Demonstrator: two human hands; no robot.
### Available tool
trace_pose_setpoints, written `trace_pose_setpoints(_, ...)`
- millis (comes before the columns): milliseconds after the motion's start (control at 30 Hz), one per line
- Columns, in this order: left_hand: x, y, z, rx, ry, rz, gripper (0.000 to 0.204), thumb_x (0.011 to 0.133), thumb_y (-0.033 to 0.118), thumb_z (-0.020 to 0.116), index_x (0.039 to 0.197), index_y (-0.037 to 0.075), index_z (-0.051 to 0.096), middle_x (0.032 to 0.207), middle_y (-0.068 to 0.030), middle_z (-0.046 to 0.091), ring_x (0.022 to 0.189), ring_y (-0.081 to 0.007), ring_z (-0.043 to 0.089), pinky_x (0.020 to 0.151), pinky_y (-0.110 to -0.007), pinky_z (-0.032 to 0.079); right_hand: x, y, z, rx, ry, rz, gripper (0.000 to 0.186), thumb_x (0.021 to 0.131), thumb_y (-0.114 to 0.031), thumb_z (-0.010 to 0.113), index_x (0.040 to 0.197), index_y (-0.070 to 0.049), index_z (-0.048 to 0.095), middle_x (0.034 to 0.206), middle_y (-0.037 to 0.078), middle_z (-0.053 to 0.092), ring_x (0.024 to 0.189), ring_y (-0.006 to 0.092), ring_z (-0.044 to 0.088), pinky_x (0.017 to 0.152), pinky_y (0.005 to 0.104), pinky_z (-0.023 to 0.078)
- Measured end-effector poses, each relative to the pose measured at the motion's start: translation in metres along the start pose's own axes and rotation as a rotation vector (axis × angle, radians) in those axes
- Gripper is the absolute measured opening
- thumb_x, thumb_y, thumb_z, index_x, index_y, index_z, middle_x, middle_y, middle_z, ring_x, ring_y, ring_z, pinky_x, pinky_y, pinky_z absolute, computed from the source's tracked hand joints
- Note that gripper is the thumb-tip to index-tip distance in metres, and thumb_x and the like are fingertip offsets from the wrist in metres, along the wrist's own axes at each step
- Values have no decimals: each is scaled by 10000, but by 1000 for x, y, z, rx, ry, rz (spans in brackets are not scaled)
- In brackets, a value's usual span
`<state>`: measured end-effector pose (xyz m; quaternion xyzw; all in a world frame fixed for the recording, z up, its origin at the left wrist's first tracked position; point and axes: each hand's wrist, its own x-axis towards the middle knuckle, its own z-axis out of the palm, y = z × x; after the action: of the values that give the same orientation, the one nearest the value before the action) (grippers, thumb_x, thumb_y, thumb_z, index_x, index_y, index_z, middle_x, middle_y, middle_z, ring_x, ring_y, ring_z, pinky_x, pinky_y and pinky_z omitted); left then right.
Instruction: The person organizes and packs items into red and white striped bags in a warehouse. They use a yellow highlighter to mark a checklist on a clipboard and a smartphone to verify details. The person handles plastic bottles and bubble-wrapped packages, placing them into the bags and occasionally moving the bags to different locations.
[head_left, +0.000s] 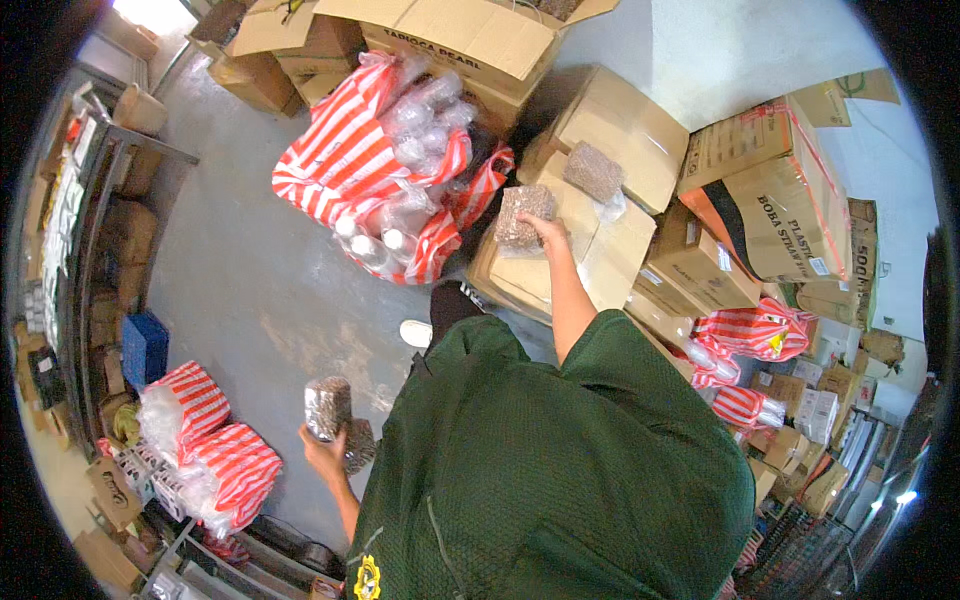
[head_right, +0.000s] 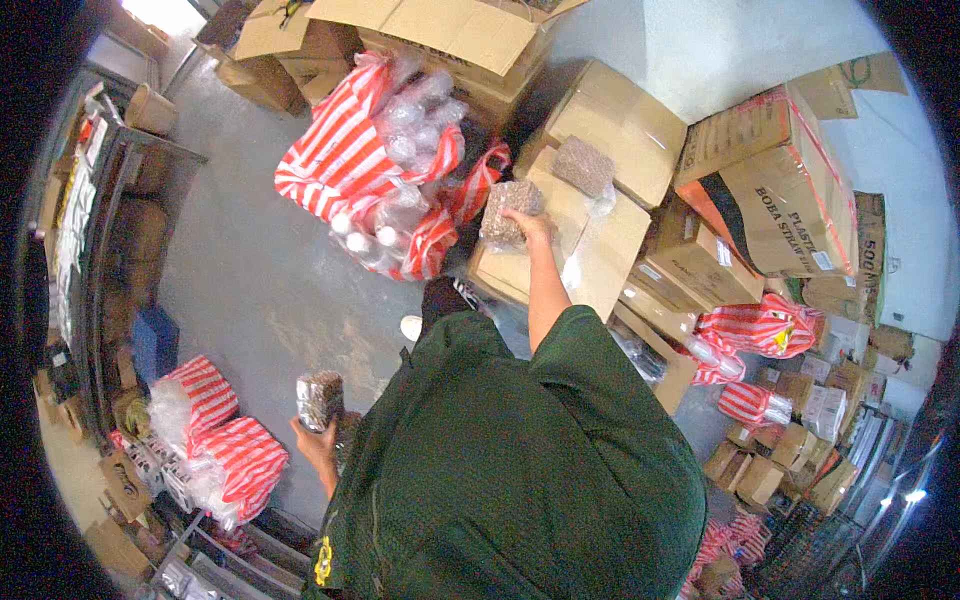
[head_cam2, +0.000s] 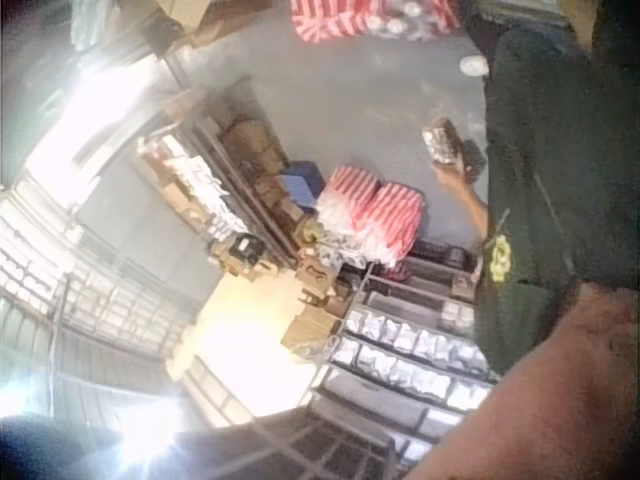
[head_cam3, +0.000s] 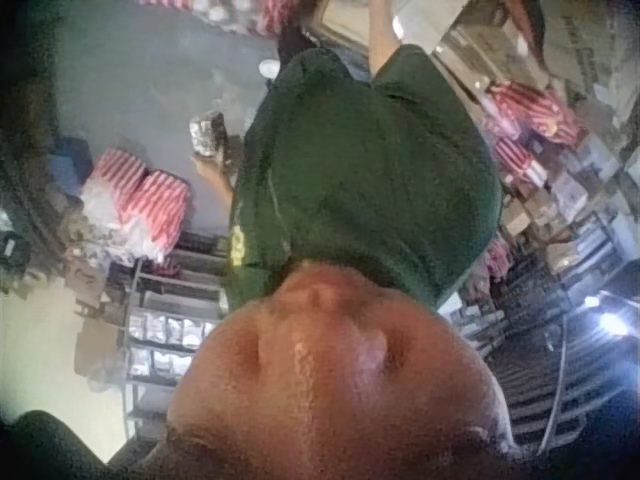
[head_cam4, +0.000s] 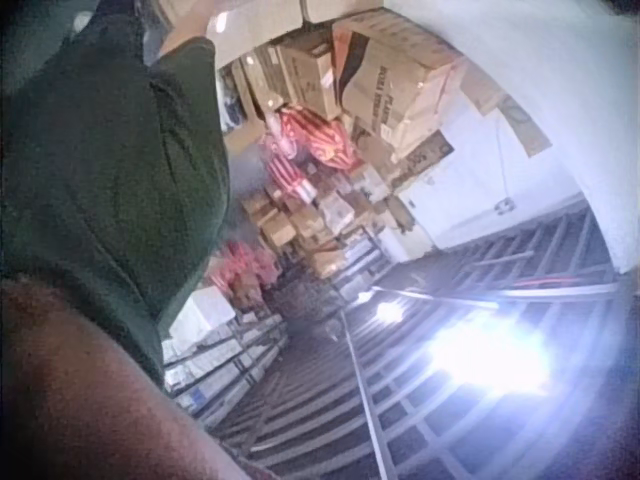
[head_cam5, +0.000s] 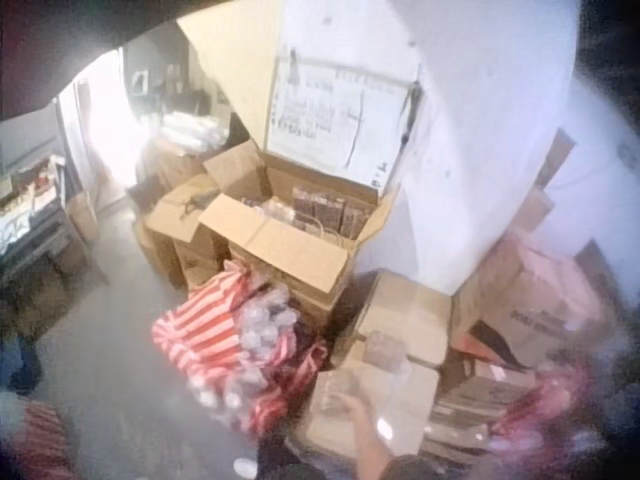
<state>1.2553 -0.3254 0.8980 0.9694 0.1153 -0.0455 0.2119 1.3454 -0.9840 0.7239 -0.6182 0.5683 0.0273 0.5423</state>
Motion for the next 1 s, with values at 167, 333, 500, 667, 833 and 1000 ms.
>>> trace_pose_setpoints(167, -36, 5, 21, 37, 57, -114, 795, 603, 355, 903, 1221, 79, 486, 965, -250, 671, 914, -482, 636, 775, -486, 508, -29, -27, 5, 184, -151, -150, 789, 610, -237, 913, 1236, 104, 574, 1156, 193, 671, 1023, 308, 672, 894, 409, 532)
trace_pose_setpoints(333, -64, 25, 31, -2, 53, -244, 800, 599, 366, 905, 1214, 70, 488, 956, -245, 673, 905, -471, 643, 775, -487, 505, -22, -31, -20, 767, -112, -223, 641, 718, -161, 836, 1261, 39, 561, 1179, 148, 659, 1054, 301, 649, 948, 434, 526)
trace_pose_setpoints(500, -87, 45, 44, 37, 57, -339, 797, 599, 363, 909, 1204, 61, 486, 955, -240, 674, 898, -454, 650, 759, -483, 502, 1, -121, -70, 1441, -142, -20, 617, 781, -257, 736, 1339, -130, 505, 1337, 119, 564, 1199, 331, 557, 974, 521, 489)
trace_pose_setpoints(667, -93, 57, 58, 33, 103, -379, 789, 596, 365, 914, 1181, 58, 483, 948, -238, 672, 891, -440, 651, 758, -476, 501, 82, -125, -89, 1537, -30, 142, 636, 756, -510, 648, 1303, -208, 531, 1350, 86, 564, 1172, 329, 564, 936, 548, 472)
trace_pose_setpoints(833, -93, 54, 73, 3, 93, -368, 801, 596, 374, 914, 1188, 52, 481, 956, -239, 670, 887, -442, 645, 765, -477, 499, 138, -105, -60, 1417, 285, 193, 815, 731, -627, 630, 1397, -178, 486, 1439, 86, 500, 1257, 328, 499, 1058, 550, 374)
trace_pose_setpoints(1000, -100, 84, 60, 56, 158, -401, 810, 600, 373, 911, 1197, 40, 478, 954, -238, 664, 908, -450, 639, 777, -477, 497, 99, -95, -62, 1555, 87, 45, 935, 716, -730, 630, 1444, -167, 462, 1482, 76, 462, 1341, 315, 432, 1118, 519, 317)
